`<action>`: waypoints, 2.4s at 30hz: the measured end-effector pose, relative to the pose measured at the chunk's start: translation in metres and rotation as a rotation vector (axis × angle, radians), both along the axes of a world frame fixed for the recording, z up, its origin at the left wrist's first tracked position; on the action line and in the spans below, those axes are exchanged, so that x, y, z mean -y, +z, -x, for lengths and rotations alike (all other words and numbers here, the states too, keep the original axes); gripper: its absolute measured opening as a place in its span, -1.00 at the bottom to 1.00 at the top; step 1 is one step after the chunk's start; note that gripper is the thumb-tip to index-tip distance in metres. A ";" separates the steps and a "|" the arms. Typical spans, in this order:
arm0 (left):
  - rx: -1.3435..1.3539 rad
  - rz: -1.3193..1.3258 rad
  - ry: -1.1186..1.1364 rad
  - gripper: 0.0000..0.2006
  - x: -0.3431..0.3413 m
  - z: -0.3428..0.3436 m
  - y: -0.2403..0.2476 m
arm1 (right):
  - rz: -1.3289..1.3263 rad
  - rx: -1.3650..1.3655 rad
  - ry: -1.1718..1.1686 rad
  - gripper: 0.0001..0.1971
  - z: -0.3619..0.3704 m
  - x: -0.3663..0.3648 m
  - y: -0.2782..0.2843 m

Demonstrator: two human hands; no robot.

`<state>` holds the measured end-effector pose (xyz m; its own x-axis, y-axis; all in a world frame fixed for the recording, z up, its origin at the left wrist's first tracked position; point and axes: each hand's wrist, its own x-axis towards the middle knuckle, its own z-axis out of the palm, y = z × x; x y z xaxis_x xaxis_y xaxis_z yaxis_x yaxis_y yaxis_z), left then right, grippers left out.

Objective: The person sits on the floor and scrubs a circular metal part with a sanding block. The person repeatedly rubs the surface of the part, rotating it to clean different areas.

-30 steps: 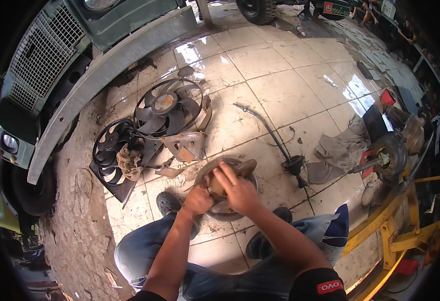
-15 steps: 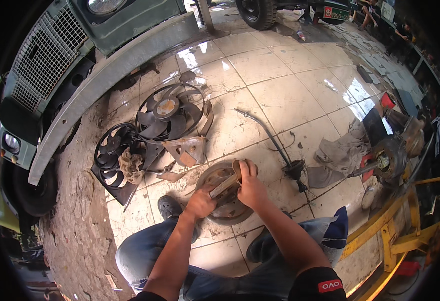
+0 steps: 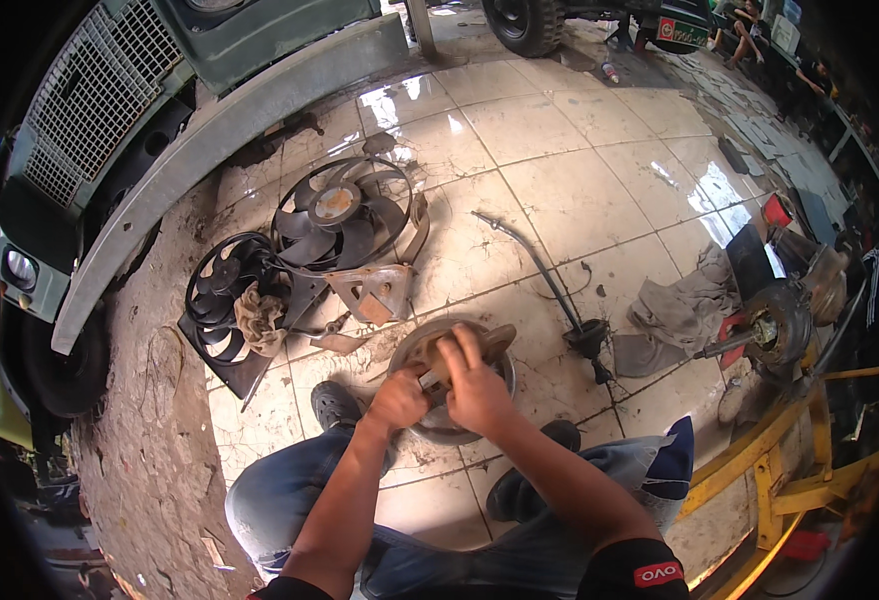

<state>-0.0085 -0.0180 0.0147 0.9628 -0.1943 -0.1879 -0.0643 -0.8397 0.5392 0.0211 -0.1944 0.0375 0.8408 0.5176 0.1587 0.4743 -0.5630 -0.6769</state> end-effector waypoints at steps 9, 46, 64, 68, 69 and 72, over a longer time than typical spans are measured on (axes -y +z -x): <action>0.168 0.104 0.087 -0.59 0.001 0.004 -0.005 | 0.058 -0.139 -0.240 -0.16 -0.025 0.020 -0.021; -0.226 0.437 0.299 -0.51 -0.043 0.044 -0.047 | 0.029 0.080 0.134 -0.30 0.009 -0.005 0.002; -0.084 -0.017 0.193 -0.66 -0.017 -0.004 -0.005 | -0.002 -0.100 -0.228 -0.21 -0.014 0.025 -0.032; -0.184 0.021 0.301 -0.63 -0.014 -0.001 0.004 | 0.007 -0.083 -0.017 -0.22 0.009 0.005 -0.012; -0.238 0.000 0.324 -0.62 -0.014 -0.002 0.006 | -0.007 -0.026 0.121 -0.23 0.014 0.000 -0.007; -0.057 -0.130 0.126 -0.66 -0.031 0.004 -0.024 | 0.035 0.049 0.074 -0.21 0.000 0.003 -0.012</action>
